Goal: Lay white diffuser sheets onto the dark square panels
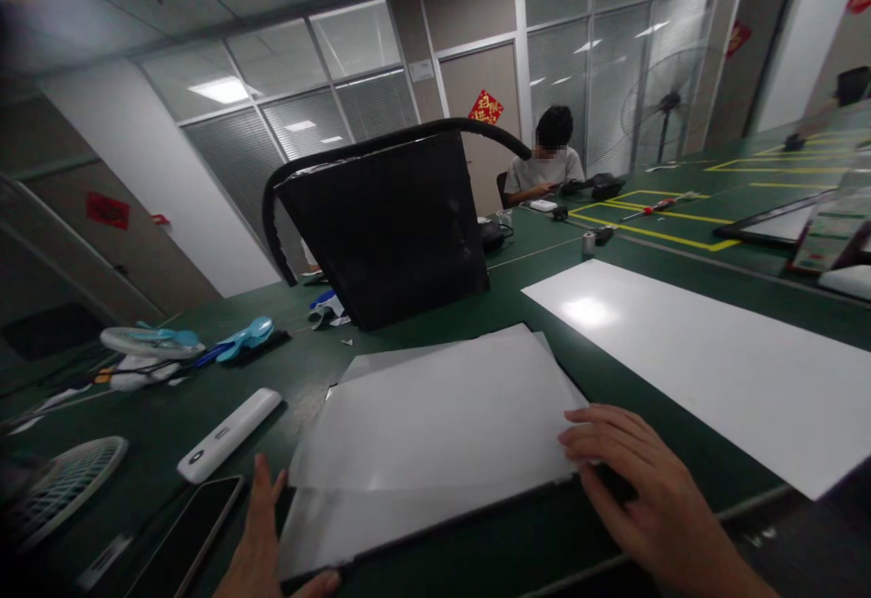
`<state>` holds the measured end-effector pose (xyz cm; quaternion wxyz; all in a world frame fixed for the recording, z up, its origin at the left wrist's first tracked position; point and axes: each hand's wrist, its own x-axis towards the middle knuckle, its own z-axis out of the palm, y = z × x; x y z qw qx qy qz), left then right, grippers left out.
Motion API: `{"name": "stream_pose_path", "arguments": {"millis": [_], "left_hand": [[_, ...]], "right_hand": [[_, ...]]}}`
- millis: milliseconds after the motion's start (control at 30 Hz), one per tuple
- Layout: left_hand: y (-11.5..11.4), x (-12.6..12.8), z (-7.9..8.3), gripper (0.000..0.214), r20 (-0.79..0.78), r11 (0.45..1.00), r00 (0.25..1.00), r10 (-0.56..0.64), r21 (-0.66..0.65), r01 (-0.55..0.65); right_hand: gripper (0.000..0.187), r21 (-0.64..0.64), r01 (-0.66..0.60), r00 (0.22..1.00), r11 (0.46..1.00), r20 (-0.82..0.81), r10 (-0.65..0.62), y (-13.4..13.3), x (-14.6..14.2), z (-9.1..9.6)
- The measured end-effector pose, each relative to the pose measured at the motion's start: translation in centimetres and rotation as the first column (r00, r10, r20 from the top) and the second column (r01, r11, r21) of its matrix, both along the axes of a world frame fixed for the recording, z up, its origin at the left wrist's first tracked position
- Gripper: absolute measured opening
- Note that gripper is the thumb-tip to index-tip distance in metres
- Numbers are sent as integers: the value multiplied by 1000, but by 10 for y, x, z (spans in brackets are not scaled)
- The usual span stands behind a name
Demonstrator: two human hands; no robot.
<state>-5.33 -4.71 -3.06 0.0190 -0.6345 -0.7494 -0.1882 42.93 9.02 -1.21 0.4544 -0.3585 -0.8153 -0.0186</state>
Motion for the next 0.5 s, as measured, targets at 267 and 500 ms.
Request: {"name": "stream_pose_path", "arguments": {"millis": [267,500], "left_hand": [[-4,5,6,89,-41,997,998,-55,46,57],[-12,0,22,70,-48,991,994,-95,-97,90]], "right_hand": [[16,-189,233,963,954,-88,-253,6,12,-23],[21,-258,283,948,924,-71,-310,19,18,-29]]}}
